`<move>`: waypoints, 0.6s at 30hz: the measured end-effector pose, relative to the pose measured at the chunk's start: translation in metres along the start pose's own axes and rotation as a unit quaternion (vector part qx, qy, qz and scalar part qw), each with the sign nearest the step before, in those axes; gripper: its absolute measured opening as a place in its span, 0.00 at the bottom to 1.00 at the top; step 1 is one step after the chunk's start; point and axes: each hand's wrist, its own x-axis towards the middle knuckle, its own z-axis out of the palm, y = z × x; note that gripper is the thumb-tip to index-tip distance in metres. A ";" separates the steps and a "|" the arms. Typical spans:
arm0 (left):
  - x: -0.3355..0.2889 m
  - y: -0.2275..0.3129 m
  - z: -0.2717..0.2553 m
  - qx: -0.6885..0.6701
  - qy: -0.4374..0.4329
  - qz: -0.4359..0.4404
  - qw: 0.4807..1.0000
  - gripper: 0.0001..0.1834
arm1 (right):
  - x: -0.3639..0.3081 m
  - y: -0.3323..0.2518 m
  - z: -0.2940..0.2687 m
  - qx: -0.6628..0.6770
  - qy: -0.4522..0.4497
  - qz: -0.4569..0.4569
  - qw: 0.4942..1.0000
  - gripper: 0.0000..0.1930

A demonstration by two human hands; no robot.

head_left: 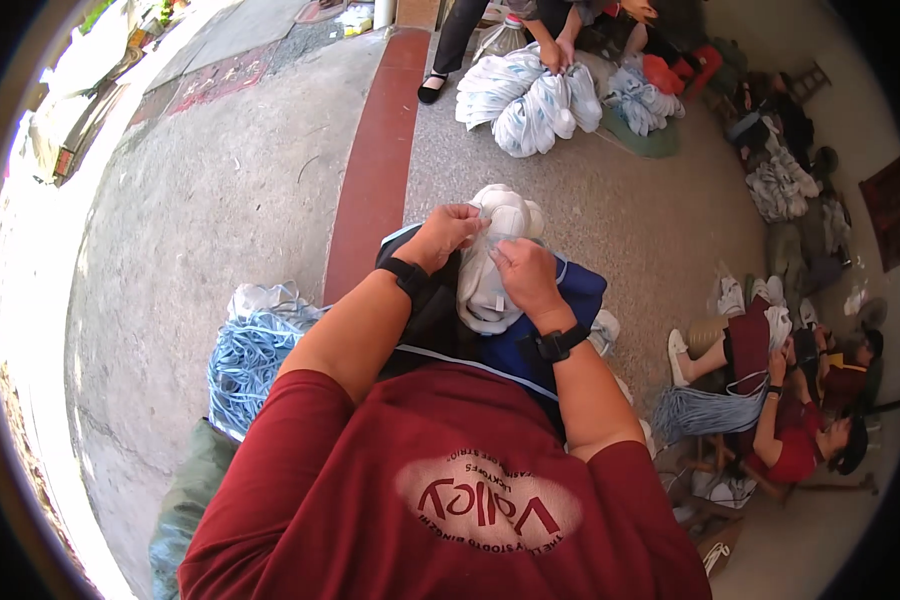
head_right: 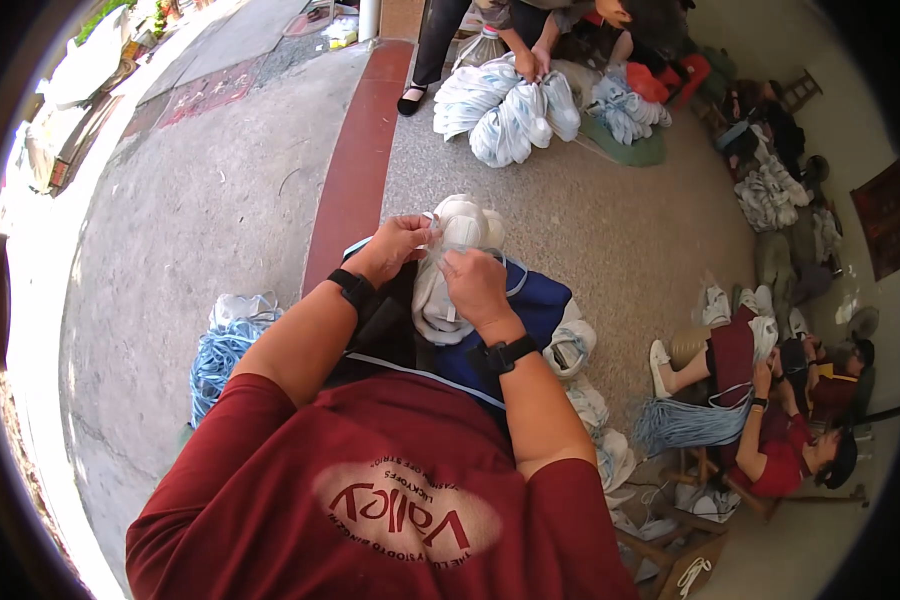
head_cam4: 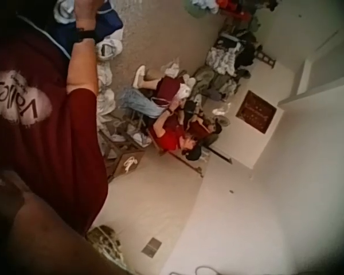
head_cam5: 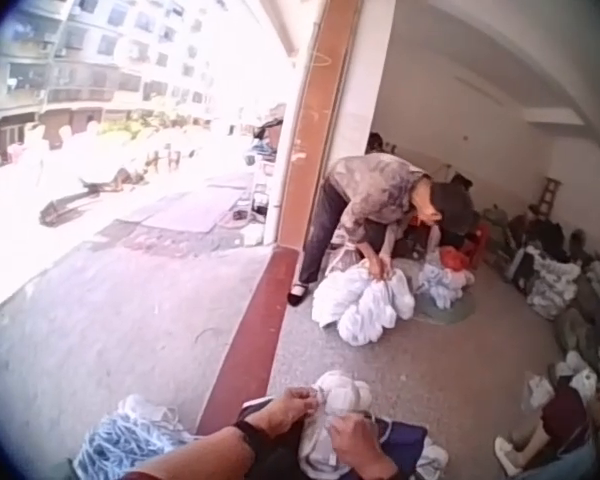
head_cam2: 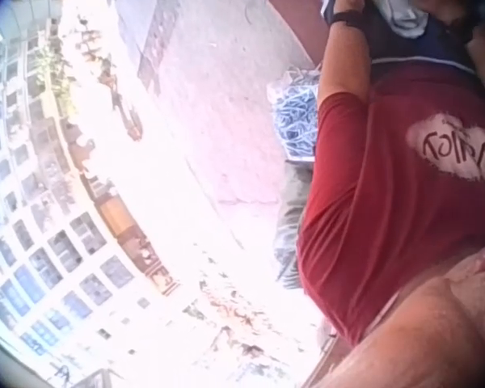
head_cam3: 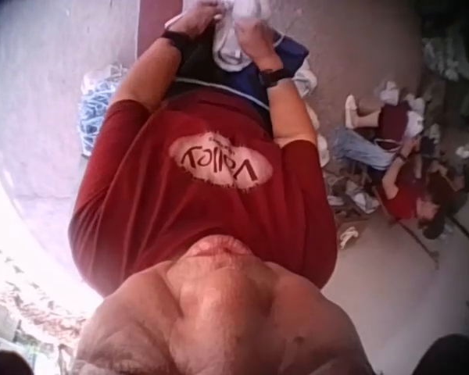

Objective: Lacing a white sneaker by hand.

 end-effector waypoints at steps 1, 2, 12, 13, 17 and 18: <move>0.001 0.000 0.000 -0.001 0.000 -0.002 1.000 0.06 | -0.001 0.000 0.005 -0.143 0.019 -0.053 0.988 0.05; 0.000 -0.001 0.000 -0.016 0.020 0.018 1.000 0.05 | -0.002 0.002 0.007 -0.142 0.017 -0.052 0.988 0.05; 0.008 -0.023 -0.015 0.094 0.172 0.318 0.928 0.06 | -0.001 0.012 0.017 -0.158 0.001 0.072 0.985 0.10; 0.002 -0.013 -0.019 0.111 0.174 0.272 0.940 0.07 | -0.001 0.014 0.017 -0.133 0.005 0.093 0.987 0.10; -0.008 0.008 -0.040 0.358 0.245 0.228 0.872 0.09 | -0.002 0.022 0.021 -0.082 0.031 0.118 0.989 0.10; -0.012 0.011 -0.043 0.428 0.262 0.237 0.832 0.09 | -0.002 0.021 0.022 -0.071 0.038 0.124 0.989 0.10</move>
